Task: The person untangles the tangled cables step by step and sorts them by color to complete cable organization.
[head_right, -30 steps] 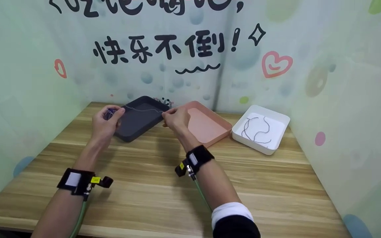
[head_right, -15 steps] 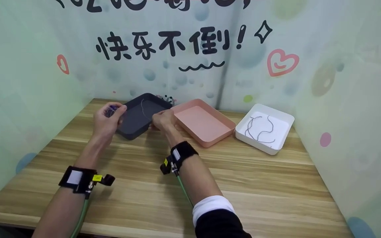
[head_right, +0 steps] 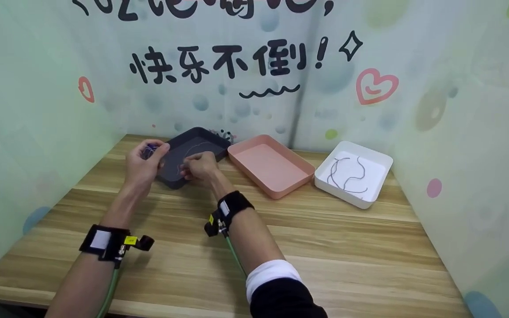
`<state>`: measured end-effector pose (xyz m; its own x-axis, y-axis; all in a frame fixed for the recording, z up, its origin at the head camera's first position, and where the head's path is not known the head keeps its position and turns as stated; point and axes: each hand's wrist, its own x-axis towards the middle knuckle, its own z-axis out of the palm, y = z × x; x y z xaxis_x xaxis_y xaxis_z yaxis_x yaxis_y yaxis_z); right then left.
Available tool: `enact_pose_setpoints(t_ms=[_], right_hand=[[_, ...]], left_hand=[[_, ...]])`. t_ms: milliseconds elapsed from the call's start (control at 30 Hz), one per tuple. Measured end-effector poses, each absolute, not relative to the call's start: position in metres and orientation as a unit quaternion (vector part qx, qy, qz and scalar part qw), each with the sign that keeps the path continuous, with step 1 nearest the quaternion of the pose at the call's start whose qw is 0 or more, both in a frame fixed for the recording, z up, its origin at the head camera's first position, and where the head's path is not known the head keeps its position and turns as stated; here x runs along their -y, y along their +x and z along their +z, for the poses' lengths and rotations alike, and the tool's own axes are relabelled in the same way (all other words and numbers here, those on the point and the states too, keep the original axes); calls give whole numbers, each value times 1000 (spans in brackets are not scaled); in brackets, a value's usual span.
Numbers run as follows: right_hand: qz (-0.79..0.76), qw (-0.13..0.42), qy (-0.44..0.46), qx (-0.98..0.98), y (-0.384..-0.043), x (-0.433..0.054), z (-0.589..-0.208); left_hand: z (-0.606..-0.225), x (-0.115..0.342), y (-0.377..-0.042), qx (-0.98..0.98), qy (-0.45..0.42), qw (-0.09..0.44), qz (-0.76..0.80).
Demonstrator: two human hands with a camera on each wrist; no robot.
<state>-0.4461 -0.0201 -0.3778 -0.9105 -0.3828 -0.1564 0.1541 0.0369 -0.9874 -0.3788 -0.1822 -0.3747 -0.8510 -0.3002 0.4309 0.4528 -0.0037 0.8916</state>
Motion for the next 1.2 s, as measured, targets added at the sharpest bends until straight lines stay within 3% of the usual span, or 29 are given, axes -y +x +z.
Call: enact_pose_setpoints(t_ms=[233,533,767,900,1200], right_hand=[[-608,142,-177,-761,-439,-19,-375],[-419,-84,-353,-832,-392,-83,-364],[-389,-202,-405,-803,-364,-112,-361],[-371,-236,-422,-793,-358,-115,-361],[-339,-255,-438,-793,-354,-112,-365]], left_hand=[[-377,175,-378,647,-67,231,-723],[-384,140,-371,637,-81,101,-760],[-389,111,-365,669,-131,46,-730],[-392,102,-361,680,-149,24,-717],[-395,91,-358,680,-193,-2,-708]])
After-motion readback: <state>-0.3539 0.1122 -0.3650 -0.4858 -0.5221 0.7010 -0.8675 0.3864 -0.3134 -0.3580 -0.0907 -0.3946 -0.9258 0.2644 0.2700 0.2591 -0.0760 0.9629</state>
